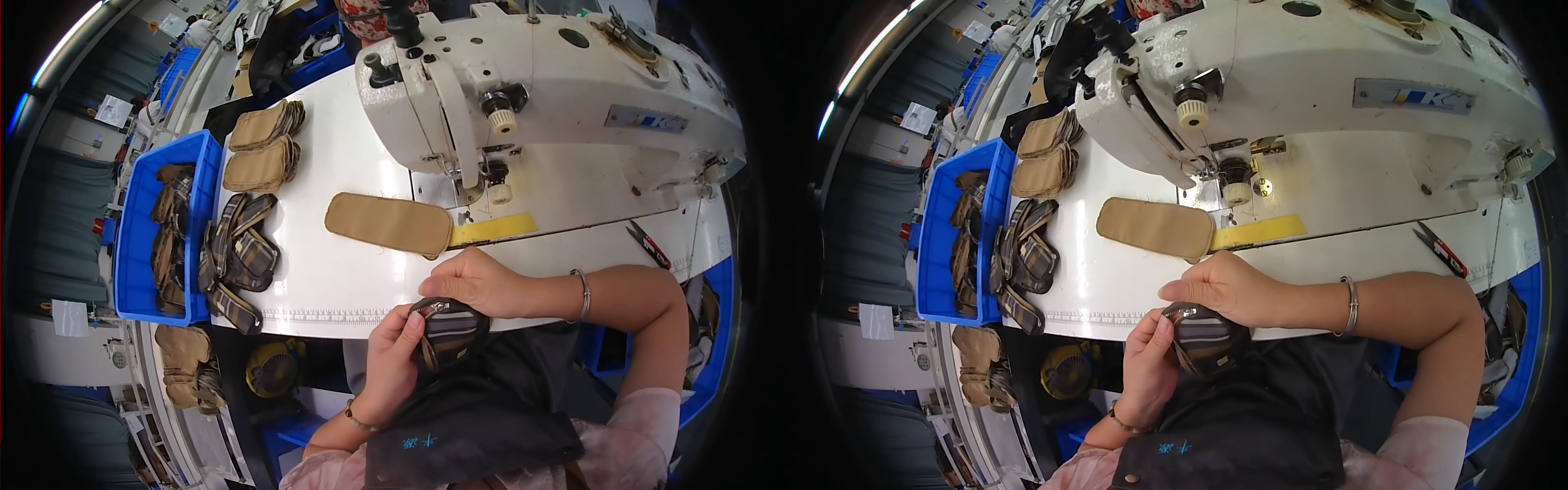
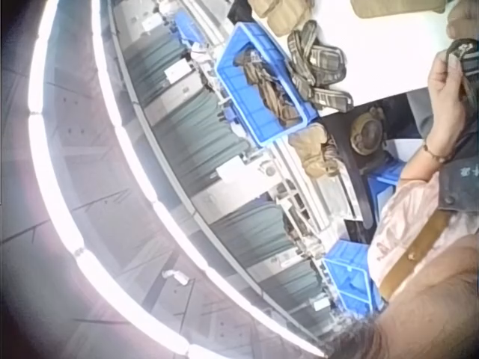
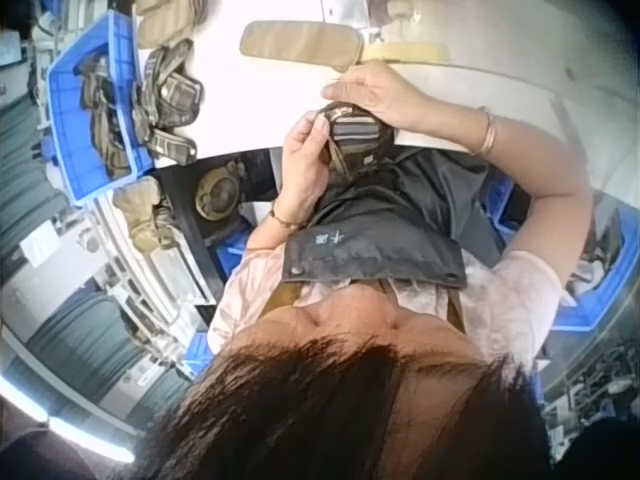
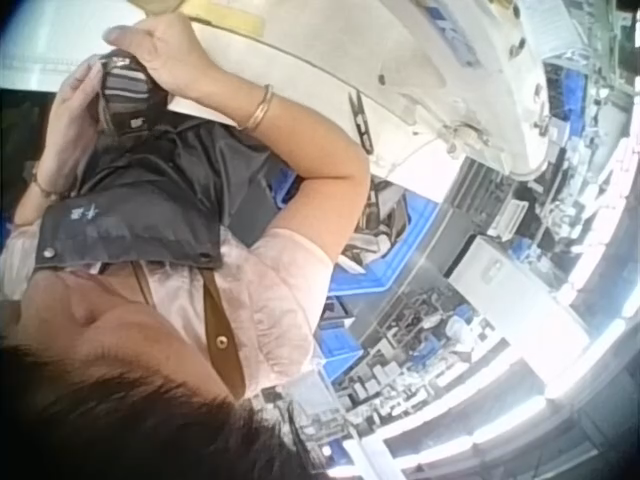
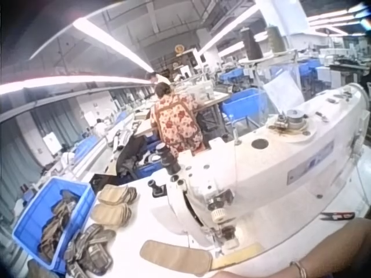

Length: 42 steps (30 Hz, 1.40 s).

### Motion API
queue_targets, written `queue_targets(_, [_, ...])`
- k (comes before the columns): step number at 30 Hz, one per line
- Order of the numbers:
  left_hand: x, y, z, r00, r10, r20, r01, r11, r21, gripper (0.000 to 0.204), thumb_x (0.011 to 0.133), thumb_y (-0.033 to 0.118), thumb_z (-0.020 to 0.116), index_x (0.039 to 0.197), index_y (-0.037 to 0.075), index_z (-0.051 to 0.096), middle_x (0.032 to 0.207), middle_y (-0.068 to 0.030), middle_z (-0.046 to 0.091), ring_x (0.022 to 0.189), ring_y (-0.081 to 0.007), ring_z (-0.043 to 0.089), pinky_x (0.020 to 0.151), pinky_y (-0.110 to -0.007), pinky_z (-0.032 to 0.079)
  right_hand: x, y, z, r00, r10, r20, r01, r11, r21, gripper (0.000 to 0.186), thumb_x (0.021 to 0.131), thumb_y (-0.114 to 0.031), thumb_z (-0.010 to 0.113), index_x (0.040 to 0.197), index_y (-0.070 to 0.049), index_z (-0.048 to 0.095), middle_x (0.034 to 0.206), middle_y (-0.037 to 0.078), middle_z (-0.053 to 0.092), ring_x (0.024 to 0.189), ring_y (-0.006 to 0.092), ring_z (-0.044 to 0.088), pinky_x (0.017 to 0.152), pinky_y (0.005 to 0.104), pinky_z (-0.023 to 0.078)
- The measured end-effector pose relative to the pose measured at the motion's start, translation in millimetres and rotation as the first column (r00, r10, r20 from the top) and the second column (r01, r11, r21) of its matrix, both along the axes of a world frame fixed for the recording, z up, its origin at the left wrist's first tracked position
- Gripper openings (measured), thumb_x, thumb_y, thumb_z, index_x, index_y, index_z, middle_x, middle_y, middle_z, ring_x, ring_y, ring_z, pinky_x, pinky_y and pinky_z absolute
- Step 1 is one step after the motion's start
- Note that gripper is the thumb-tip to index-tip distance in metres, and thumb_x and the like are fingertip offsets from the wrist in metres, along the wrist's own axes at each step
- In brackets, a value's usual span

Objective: The worker is using an industrial sewing machine to stitch together components of a leather or fabric item, likely part of a bag or accessory.

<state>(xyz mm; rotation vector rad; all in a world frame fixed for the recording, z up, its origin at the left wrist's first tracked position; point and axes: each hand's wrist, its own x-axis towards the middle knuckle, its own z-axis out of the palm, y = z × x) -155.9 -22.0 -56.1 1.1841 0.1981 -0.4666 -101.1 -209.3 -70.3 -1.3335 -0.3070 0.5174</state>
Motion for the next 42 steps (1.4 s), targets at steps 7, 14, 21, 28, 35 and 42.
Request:
queue_targets(7, [2, 26, 4, 0.999, -0.041, 0.020, 0.043, 0.995, -0.095, 0.008, 0.098, 0.008, 0.059, 0.102, 0.002, 0.061, 0.091, -0.0013, 0.065, 0.084, -0.0060, 0.058, 0.076, -0.020, 0.045, -21, 0, 7, 0.990, -0.006, 0.139, 0.009, 1.000, -0.021, 0.038, 0.087, -0.034, 0.078, 0.071, -0.002, 0.066, 0.063, 0.002, 0.061, 0.059, 0.0081, 0.048, 0.058, 0.0265, 0.042])
queue_targets(14, [1, 19, 9, 0.961, -0.114, 0.250, 0.039, 0.957, 0.286, 0.009, 0.098, 0.009, 0.061, 0.104, 0.003, 0.058, 0.094, -0.0024, 0.064, 0.086, -0.0069, 0.057, 0.075, -0.020, 0.045, -23, 2, 3, 0.914, -0.016, 0.405, 0.099, 0.978, -0.185, 0.037, 0.086, -0.036, 0.076, 0.071, -0.006, 0.062, 0.062, 0.004, 0.061, 0.059, 0.0163, 0.058, 0.056, 0.0312, 0.045])
queue_targets(21, [36, 41, 18, 0.885, 0.008, 0.465, -0.207, 0.902, 0.378, 0.006, 0.101, 0.008, 0.056, 0.102, 0.003, 0.051, 0.082, -0.0010, 0.056, 0.076, -0.0067, 0.052, 0.070, -0.020, 0.043, -5, -3, -6, 0.399, 0.050, 0.916, 0.490, 0.832, -0.259, 0.027, 0.088, -0.034, 0.070, 0.088, -0.008, 0.063, 0.100, 0.006, 0.065, 0.055, 0.0181, 0.060, 0.050, 0.0292, 0.047])
queue_targets(28, [128, 23, 91, 0.557, -0.779, 0.287, 0.358, 0.538, 0.763, 0.006, 0.092, 0.004, 0.065, 0.093, -0.001, 0.063, 0.074, -0.0047, 0.064, 0.067, -0.0132, 0.060, 0.065, -0.024, 0.047, -2, -9, -15, 0.339, 0.416, 0.844, 0.752, 0.420, -0.509, 0.035, 0.086, -0.029, 0.069, 0.103, 0.001, 0.068, 0.117, 0.025, 0.065, 0.051, 0.0162, 0.062, 0.046, 0.0291, 0.049])
queue_targets(35, [185, -41, 35, 0.025, -0.959, 0.282, -0.009, 0.282, 0.959, 0.010, 0.082, 0.015, 0.072, 0.089, 0.009, 0.073, 0.071, -0.0113, 0.066, 0.066, -0.0320, 0.063, 0.062, -0.037, 0.050, 0, -14, -13, 0.427, 0.475, 0.769, 0.630, 0.453, -0.630, 0.027, 0.088, -0.027, 0.066, 0.095, -0.001, 0.069, 0.102, 0.016, 0.067, 0.054, 0.0186, 0.064, 0.047, 0.0318, 0.050])
queue_targets(42, [158, -42, 17, 0.171, -0.949, 0.266, -0.346, 0.195, 0.918, 0.009, 0.084, 0.018, 0.069, 0.086, 0.010, 0.071, 0.076, -0.0123, 0.067, 0.073, -0.0290, 0.067, 0.065, -0.039, 0.052, 14, -34, -8, 0.440, 0.448, 0.778, 0.575, 0.525, -0.628, 0.014, 0.087, -0.017, 0.063, 0.087, -0.005, 0.070, 0.088, 0.009, 0.066, 0.061, 0.0214, 0.067, 0.050, 0.0355, 0.052])
